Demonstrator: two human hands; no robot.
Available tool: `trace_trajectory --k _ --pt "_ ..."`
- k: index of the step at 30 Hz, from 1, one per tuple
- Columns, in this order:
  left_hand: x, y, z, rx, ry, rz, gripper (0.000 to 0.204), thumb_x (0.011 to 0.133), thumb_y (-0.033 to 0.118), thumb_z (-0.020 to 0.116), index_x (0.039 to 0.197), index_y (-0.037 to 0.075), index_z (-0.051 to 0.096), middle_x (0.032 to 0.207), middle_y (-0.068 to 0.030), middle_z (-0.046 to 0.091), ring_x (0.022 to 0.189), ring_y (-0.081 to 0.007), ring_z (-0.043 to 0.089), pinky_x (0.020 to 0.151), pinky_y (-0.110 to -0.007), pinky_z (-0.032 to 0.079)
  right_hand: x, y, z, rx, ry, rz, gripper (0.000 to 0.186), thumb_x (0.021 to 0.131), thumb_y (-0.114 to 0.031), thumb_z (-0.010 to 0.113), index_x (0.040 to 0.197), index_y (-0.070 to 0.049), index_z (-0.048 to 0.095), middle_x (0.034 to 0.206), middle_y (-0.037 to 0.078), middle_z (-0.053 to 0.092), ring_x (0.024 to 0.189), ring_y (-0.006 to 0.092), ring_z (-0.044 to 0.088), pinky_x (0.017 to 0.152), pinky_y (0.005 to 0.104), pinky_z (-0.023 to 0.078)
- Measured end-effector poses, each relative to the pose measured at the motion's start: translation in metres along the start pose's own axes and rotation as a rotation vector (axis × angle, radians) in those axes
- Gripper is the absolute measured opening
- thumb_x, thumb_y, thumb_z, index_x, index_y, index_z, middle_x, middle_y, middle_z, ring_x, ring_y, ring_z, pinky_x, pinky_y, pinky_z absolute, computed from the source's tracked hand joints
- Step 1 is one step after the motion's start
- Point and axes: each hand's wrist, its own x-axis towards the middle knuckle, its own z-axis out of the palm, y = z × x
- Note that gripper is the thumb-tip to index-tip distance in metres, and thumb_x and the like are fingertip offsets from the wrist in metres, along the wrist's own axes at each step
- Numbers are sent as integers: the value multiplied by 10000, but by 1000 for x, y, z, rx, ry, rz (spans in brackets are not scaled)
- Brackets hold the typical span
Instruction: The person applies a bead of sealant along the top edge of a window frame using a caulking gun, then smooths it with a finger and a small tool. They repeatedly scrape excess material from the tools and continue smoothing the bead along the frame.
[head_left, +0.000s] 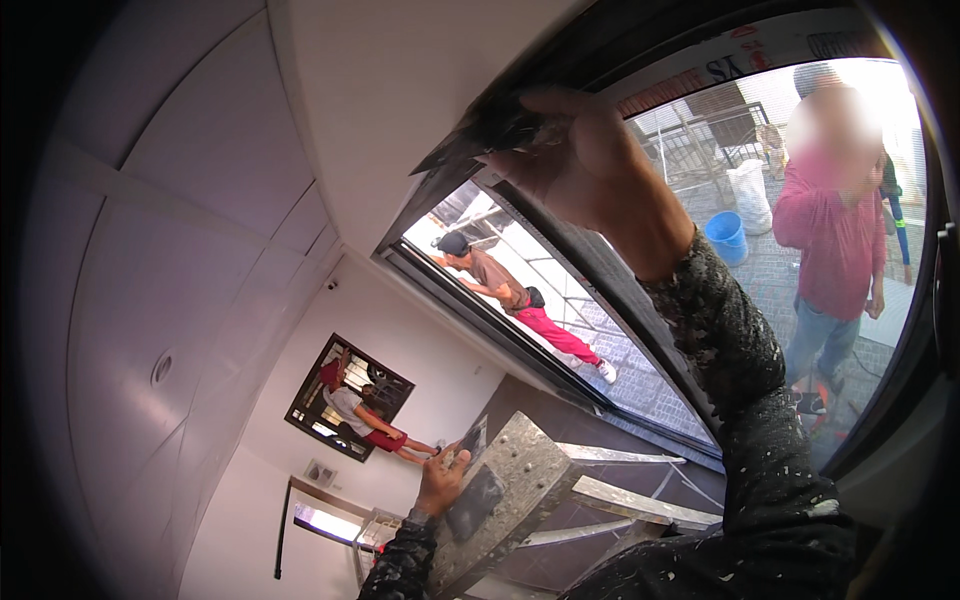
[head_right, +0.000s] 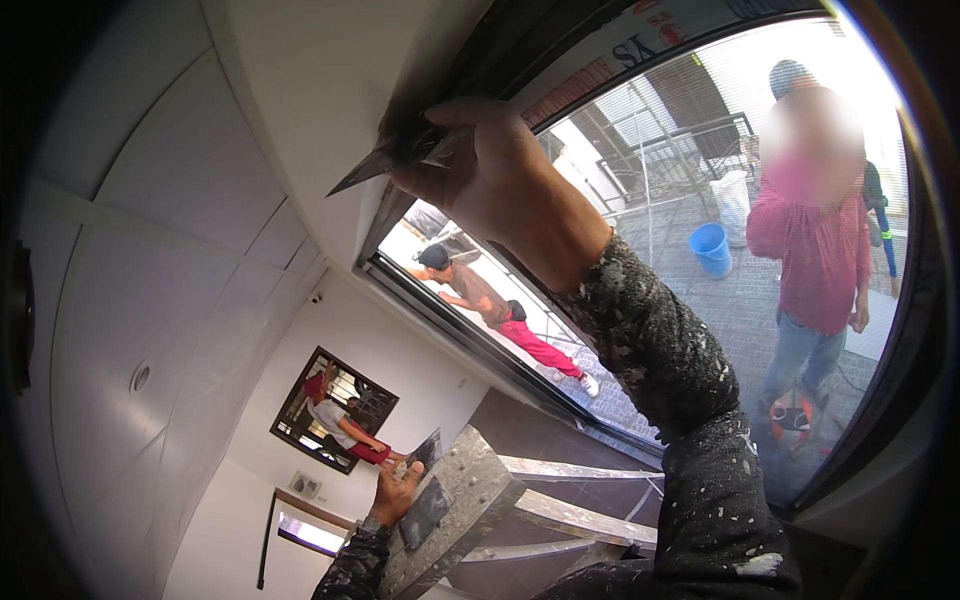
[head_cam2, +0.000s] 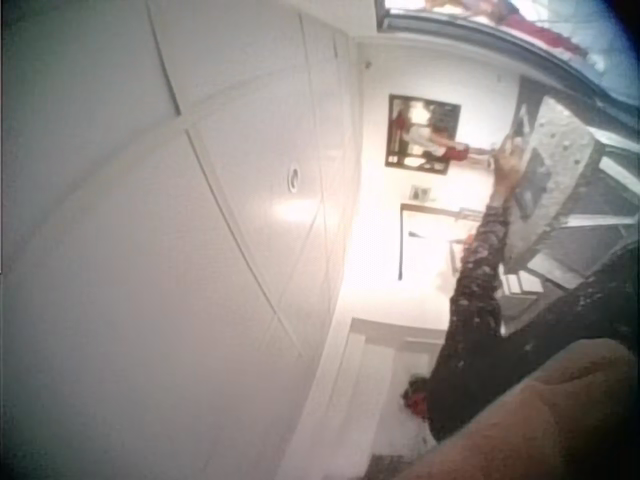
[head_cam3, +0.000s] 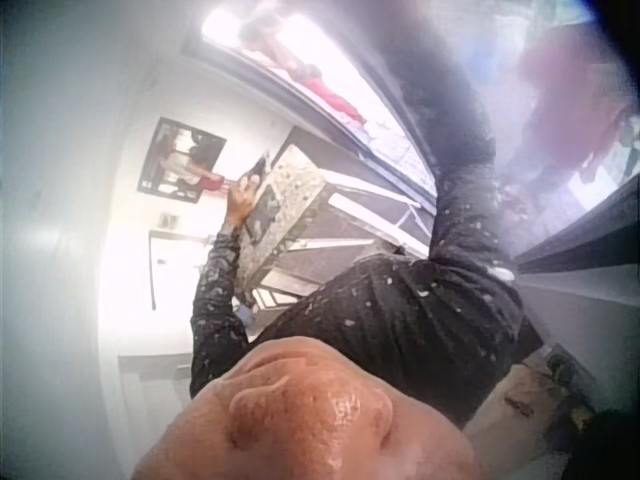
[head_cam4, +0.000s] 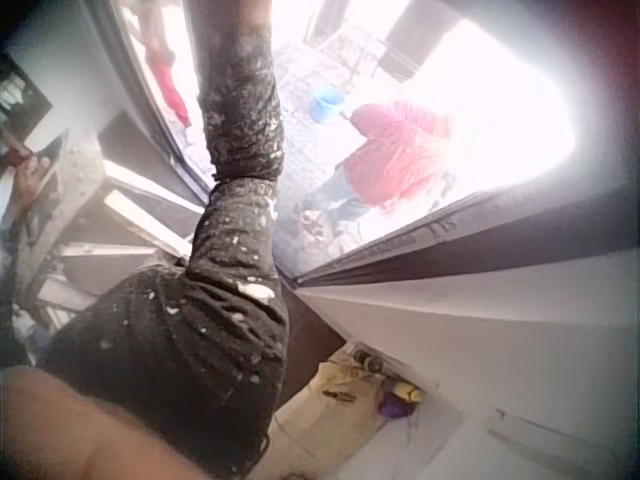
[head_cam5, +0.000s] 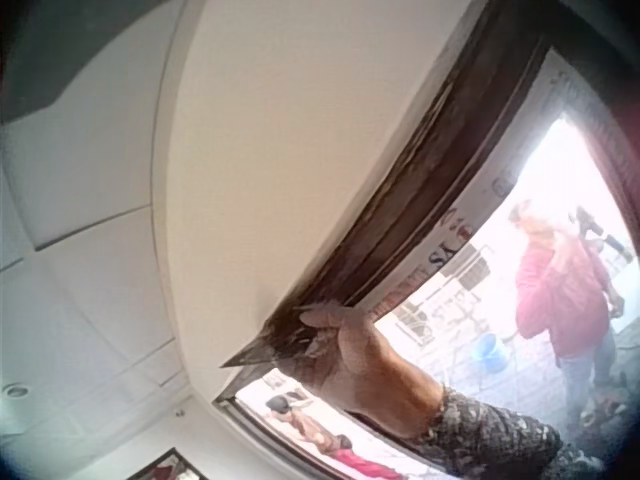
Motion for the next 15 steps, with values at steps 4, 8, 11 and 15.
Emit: trace_trajectory --k 4,8,11,15 --pt "2 -8 1 -31 -22 23 476 1002 314 639 1242 -97 637 1061 -171 734 1002 -207 665 880 -338 515 -13 -30 7 15 -123 15 341 1010 -178 546 1209 94 598 1176 259 664 1164 381 622 865 389 611" --pt "2 -18 1 -21 -24 52 473 1003 311 636 1254 -90 635 1052 -161 736 986 -199 667 861 -337 516 -35 -58 16 -39 -337 -40 356 1027 -168 516 1233 113 585 1228 271 658 1174 373 632 825 368 625" --pt "2 -12 0 46 49 95 442 1006 308 637 1216 -80 649 984 -114 723 928 -179 646 812 -340 510 -77 -56 21 -46 -305 -150 325 1011 -148 506 1200 102 595 1134 237 686 1060 341 683 873 406 612" --pt "6 33 -4 -410 279 68 246 1012 291 642 963 50 657 777 29 536 791 -134 548 731 -301 459 -142 -8 25 -535 95 -121 321 998 -137 511 1268 14 599 1131 209 692 1051 309 694 903 419 600"
